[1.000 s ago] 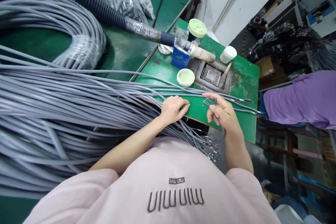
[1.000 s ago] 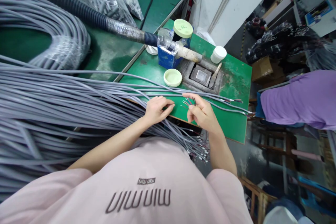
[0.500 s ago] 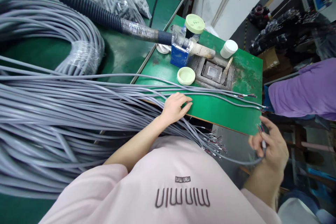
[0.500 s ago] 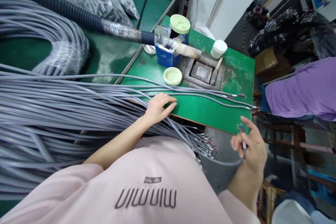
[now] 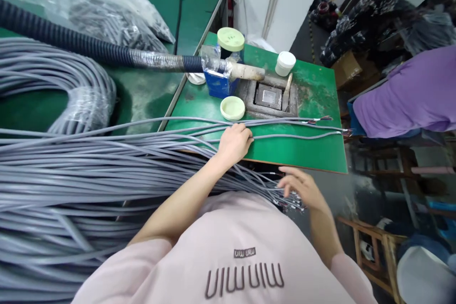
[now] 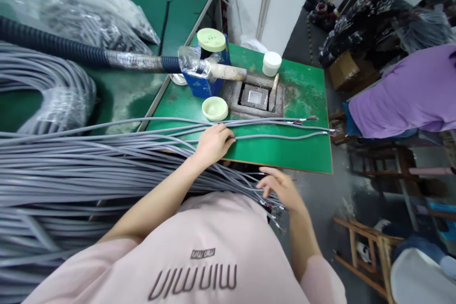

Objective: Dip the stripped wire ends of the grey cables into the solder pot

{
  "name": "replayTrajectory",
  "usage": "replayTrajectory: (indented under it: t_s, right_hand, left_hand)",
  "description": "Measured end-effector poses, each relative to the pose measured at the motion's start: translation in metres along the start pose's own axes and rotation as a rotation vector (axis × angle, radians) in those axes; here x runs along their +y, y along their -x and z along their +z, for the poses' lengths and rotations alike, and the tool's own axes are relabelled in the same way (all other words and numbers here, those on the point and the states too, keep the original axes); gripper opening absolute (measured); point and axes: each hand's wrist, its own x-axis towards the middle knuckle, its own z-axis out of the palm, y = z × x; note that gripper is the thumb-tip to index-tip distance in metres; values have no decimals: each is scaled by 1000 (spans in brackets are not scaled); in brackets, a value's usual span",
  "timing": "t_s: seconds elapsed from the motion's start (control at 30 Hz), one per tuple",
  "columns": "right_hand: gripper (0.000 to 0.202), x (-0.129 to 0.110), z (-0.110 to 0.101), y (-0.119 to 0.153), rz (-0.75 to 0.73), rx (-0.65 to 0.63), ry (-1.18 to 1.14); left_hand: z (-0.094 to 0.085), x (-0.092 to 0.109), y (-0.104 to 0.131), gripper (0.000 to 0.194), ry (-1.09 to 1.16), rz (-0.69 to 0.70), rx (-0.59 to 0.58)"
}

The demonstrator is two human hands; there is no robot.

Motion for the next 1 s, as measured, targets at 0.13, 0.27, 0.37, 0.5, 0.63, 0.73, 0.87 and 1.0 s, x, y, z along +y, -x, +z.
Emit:
replayTrajectory:
  t_s: [0.13, 0.27, 0.37, 0.5, 0.63, 0.73, 0.87, 1.0]
  right_hand:
    - [56, -5, 23, -39, -108, 108, -419]
    - [37, -26, -14, -42, -474, 623, -528]
    - [31, -46, -27, -25, -686, 822, -295]
    - [32, -50, 1, -6, -544, 559, 311]
    - [35, -35, 33, -3, -468, 181, 636]
    - [34, -30, 39, -5, -480, 34, 681]
    - [29, -37, 35, -5, -409, -142, 631]
    - [20, -46, 42, -11, -281, -144, 396]
  left_hand:
    - [-31, 13, 27, 16, 173, 87, -47]
    - [-40, 15, 52, 17, 283, 140, -185]
    - [-35, 14, 57, 17, 407, 81, -227]
    - [-36, 26, 49, 26, 898, -129, -159]
    - [-39, 38, 39, 41, 1338, -389, -140]
    - [-35, 38, 36, 38, 1491, -508, -109]
    - [-27, 36, 39, 36, 1610, -555, -114]
    - [-24, 43, 43, 36, 1655, -520, -243]
